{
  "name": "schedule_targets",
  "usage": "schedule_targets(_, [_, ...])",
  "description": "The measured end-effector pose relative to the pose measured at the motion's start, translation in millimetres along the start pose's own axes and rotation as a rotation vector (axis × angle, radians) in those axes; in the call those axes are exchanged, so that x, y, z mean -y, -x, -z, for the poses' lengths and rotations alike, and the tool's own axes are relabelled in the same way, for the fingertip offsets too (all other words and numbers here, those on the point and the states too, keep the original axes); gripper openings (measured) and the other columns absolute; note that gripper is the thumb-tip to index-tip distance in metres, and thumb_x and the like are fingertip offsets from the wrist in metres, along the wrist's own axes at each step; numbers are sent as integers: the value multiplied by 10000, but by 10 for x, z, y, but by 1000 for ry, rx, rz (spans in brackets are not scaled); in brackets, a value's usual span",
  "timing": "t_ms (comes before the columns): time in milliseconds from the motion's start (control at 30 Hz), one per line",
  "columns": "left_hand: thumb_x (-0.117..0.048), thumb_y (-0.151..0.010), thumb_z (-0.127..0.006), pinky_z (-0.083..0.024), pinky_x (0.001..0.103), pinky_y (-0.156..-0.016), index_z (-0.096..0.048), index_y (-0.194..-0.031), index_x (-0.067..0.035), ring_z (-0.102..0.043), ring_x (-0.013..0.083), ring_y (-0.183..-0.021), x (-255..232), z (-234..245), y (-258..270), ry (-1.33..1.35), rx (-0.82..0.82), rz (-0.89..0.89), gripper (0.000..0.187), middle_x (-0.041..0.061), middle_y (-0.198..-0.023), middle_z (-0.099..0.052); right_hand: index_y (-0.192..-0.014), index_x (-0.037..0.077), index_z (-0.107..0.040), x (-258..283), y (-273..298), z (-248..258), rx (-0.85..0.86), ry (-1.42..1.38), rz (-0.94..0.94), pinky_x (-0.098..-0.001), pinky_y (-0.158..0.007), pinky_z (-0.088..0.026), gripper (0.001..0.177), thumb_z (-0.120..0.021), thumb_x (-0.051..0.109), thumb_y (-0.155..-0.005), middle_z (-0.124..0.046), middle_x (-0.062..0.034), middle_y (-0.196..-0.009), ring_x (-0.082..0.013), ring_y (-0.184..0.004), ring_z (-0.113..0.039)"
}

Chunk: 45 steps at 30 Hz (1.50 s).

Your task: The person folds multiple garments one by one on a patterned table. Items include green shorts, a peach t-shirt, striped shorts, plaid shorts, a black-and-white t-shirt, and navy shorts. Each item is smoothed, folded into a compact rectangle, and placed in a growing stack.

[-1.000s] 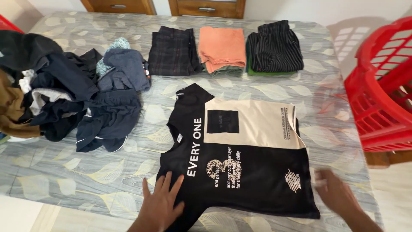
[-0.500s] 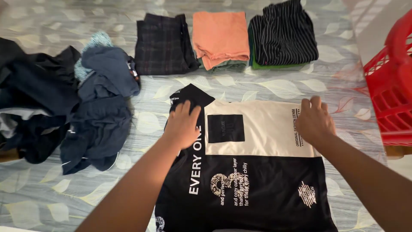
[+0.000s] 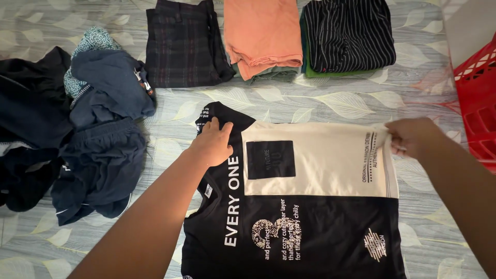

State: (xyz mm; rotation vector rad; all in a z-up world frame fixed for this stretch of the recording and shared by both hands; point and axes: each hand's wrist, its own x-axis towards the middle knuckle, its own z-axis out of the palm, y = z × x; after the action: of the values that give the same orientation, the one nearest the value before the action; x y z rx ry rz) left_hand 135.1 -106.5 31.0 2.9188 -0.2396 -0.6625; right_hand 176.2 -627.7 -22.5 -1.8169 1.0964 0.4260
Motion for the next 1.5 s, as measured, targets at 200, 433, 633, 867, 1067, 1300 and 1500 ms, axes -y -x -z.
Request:
schedule_targets(200, [-267, -934, -666, -487, 517, -1060, -436, -1462, -132, -470, 430, -1359, -35, 67, 1, -23, -18, 6, 591, 269, -1488, -419, -1292, 146, -588, -141, -88, 302, 165, -646, -223, -418, -906, -572, 334, -522, 31, -986, -674, -12, -1179, -138, -1055, -697])
schedule_targets(433, [-183, -847, -688, -400, 722, -966, -410, -1502, -181, -458, 402, -1328, 56, 173, -288, -12, -350, 109, 712, 187, -1491, -438, -1332, 131, -658, -141, 249, 180, 196, 62, 457, -446, -932, -515, 429, -528, -9, -948, -586, -93, -1234, -227, -1009, -596])
schedule_targets(633, [-203, -855, -740, -400, 643, -1019, -354, -1521, -129, -456, 340, -1330, 211, 61, -475, 124, -150, 358, 774, 127, -1439, -489, -1216, 103, -693, -42, 302, -37, -44, 882, 863, -469, -905, -503, 465, -814, 282, -804, -610, -160, -1087, -343, -1033, -613])
schedule_targets(867, [-161, -738, -842, -558, 401, -839, -731, -1052, 32, -736, 314, -890, 618, 206, -541, 574, -194, 263, 384, 177, -943, -752, -1183, 128, -744, 268, 278, -7, 162, 965, 765, -437, -940, -547, 428, -797, 380, -842, -745, -126, -1153, -293, -1041, -707])
schedule_targets(1067, [-30, -762, -782, -565, 330, -811, -733, -1126, -16, -708, 174, -872, 564, 852, -437, 924, -257, -21, 368, 85, -1006, -770, -1231, 160, -785, 615, 515, 406, 78, 981, 774, -439, -914, -569, 370, -738, 338, -910, -797, -133, -1077, -281, -984, -749])
schedule_targets(1300, [51, -723, -808, -524, 320, -706, -586, -916, -44, -635, 136, -853, 336, 1693, 276, 825, -395, -323, 309, 56, -1036, -724, -1177, 124, -804, 607, 1314, 922, -183, 1109, 761, -385, -669, -581, 352, -742, 405, -974, -724, -116, -926, -255, -703, -696])
schedule_targets(1500, [208, -605, -595, -532, 330, -751, -459, -743, -43, -684, 205, -1022, 415, 1133, 1453, 591, -446, -565, 317, 98, -1103, -728, -1022, 147, -776, -646, 1929, 969, -132, 640, 938, -353, -663, -567, 251, -773, 318, -839, -772, -41, -936, -155, -761, -695])
